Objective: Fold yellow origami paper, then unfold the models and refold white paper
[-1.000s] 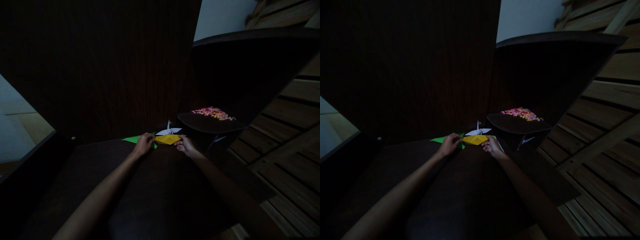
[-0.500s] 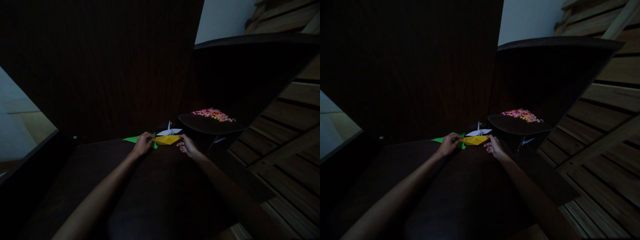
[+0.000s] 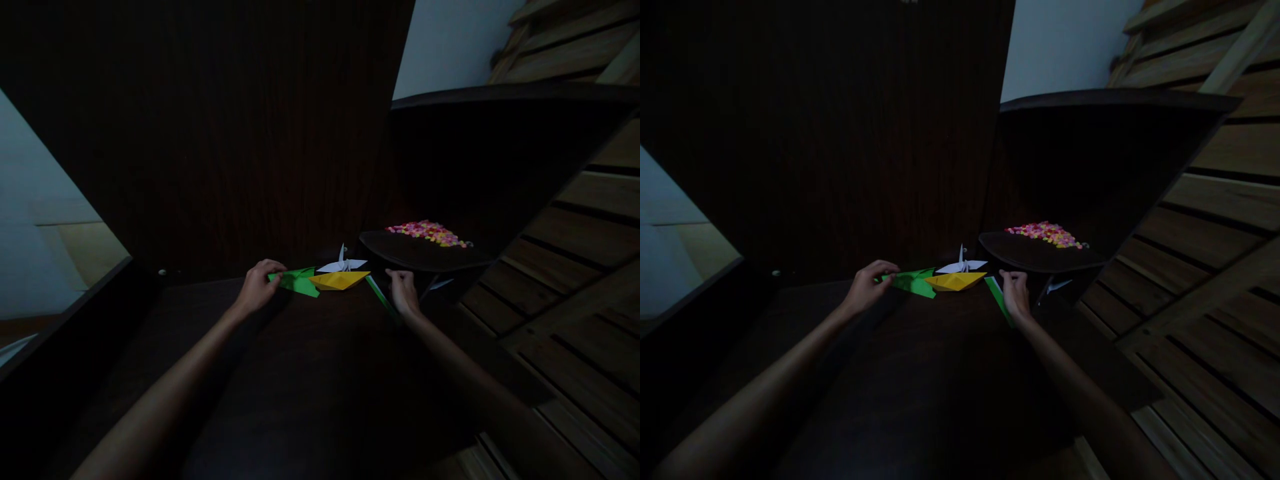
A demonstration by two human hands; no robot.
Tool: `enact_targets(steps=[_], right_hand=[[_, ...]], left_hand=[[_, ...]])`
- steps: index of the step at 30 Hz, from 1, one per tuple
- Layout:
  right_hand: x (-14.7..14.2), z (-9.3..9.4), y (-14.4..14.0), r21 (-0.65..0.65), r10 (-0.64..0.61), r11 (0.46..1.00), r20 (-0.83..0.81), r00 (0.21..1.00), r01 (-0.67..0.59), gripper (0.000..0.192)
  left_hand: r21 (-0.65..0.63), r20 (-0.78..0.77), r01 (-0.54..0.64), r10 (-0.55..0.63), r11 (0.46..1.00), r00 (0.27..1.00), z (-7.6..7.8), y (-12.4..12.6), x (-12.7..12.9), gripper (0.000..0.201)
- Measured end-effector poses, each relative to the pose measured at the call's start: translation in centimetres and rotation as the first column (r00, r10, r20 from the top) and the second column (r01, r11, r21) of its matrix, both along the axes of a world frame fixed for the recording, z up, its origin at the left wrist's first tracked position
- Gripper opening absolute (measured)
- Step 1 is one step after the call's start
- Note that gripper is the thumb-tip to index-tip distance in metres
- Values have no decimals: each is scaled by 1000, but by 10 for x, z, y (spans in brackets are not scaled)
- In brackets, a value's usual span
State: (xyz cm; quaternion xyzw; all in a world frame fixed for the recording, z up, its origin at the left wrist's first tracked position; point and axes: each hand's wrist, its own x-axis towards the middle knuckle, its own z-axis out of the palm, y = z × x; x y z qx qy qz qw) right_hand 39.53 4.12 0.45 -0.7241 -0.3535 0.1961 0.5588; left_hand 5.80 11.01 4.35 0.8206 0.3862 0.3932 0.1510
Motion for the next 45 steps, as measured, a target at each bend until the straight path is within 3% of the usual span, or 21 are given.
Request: enact_targets(steps=[3, 7, 9, 12, 14, 17, 21, 25, 30, 33, 39, 45], right_hand=[[3, 12, -8, 58, -96, 994, 91, 991, 91, 31], [-9, 27, -16, 226, -146, 970, 261, 954, 87, 30], [-22, 32, -21, 329, -143, 944, 395, 907, 5, 27], [-48, 38, -30, 372, -40, 897, 605, 795, -237, 25], [-69, 42, -37, 302, 66, 852, 749, 660, -428, 28], [-100, 45, -47, 82, 270, 769, 857, 439, -634, 38], [-130, 39, -54, -227, 511, 628, 842, 175, -744, 49], [-145, 27, -55, -399, 666, 495, 744, 43, -772, 59], [-154, 10, -50, -496, 749, 390, 661, -46, -776, 64], [-158, -1, -46, -518, 772, 363, 632, -61, -775, 65], [-158, -19, -41, -500, 781, 382, 625, -18, -777, 61], [-156, -22, -42, -463, 756, 408, 654, 7, -787, 60]], left_hand=[[43, -9, -61, 61, 997, 998, 10, -10, -31, 19], [89, -45, -113, 118, 990, 992, 20, -31, -67, 23], [132, -117, -130, 145, 983, 982, 23, -43, -81, 28], [173, -219, -120, 157, 978, 963, 21, -59, -95, 33], [184, -274, -99, 147, 978, 950, 19, -68, -99, 36], [188, -353, -65, 129, 980, 927, 13, -80, -99, 43], [163, -484, -12, 90, 987, 871, 4, -90, -95, 51], [105, -562, 6, 55, 994, 826, -8, -98, -91, 54], [46, -575, 20, 10, 999, 818, -29, -107, -86, 56], [14, -578, 16, -5, 1000, 816, -43, -108, -84, 56], [-55, -581, 53, -75, 997, 810, -62, -105, -88, 59], [-63, -559, 70, -94, 996, 824, -65, -107, -88, 60]])
